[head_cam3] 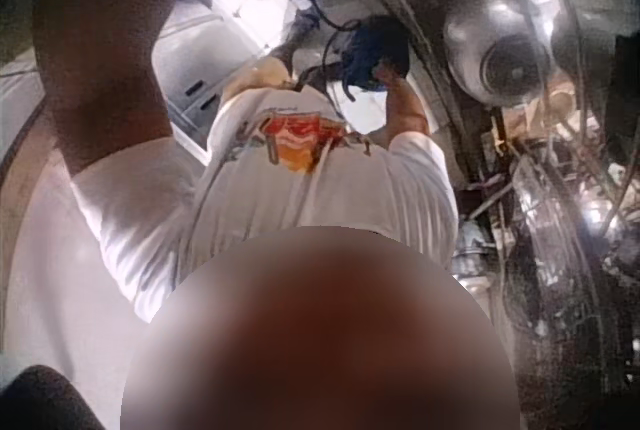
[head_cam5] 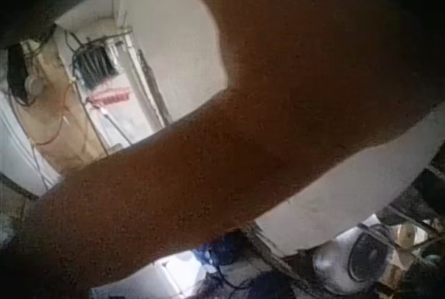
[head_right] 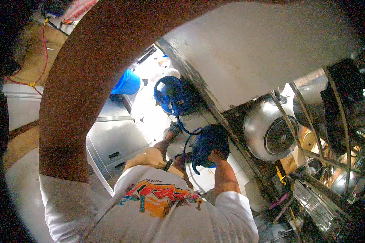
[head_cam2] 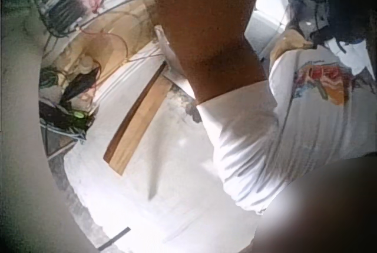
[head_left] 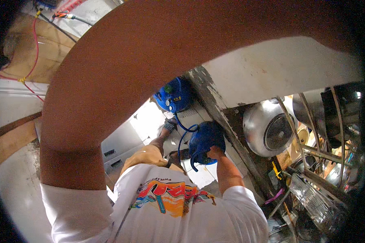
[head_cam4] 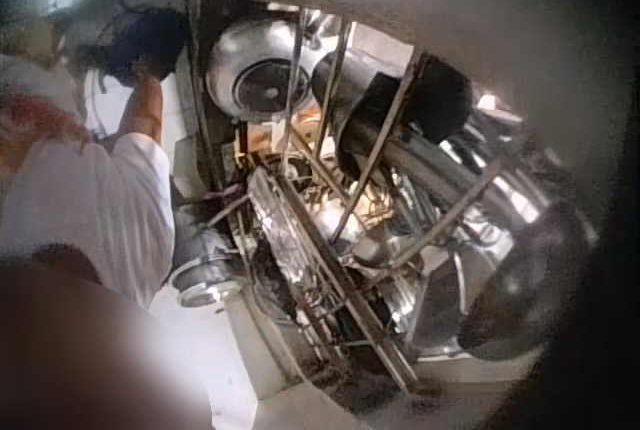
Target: The person moves a blue gas cylinder and then uses a wrench to tighten a valve on it. They also handle a blue hose and a cloth while working in a cluttered kitchen area.
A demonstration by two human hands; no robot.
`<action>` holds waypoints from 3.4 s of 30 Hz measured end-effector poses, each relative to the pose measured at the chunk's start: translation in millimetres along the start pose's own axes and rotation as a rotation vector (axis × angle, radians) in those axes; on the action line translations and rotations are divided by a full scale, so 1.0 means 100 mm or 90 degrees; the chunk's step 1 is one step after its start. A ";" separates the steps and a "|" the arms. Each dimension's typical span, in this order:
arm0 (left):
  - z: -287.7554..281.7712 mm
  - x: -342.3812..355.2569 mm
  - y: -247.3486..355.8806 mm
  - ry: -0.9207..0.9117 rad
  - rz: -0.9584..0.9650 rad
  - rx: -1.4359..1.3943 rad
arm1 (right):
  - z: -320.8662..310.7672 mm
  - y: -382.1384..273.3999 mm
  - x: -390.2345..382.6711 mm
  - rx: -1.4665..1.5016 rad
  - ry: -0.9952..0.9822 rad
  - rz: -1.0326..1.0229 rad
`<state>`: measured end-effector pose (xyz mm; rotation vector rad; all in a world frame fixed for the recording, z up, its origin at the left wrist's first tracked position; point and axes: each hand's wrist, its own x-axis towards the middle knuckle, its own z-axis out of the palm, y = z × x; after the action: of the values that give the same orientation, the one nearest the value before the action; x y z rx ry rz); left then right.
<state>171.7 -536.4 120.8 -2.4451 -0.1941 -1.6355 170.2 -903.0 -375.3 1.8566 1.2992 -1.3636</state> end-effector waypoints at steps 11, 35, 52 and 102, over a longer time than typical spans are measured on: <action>-0.79 -1.38 -0.55 0.059 -0.197 -0.192 | -0.66 -0.67 0.69 -0.074 0.100 0.027; -1.25 -6.75 -1.36 -0.546 -0.978 0.190 | -0.66 -0.74 1.09 -0.094 0.284 -0.096; -1.29 -6.68 -1.98 -0.624 -0.823 0.064 | -0.96 -1.05 1.07 -0.077 0.172 -0.130; -1.25 -6.61 -1.83 -0.583 -1.021 0.172 | -1.74 -2.23 1.41 0.015 0.189 -0.044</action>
<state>-232.7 -388.0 -427.7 -2.4657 -2.6862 -0.2352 54.8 -610.6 -406.8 2.1080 1.5087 -1.1717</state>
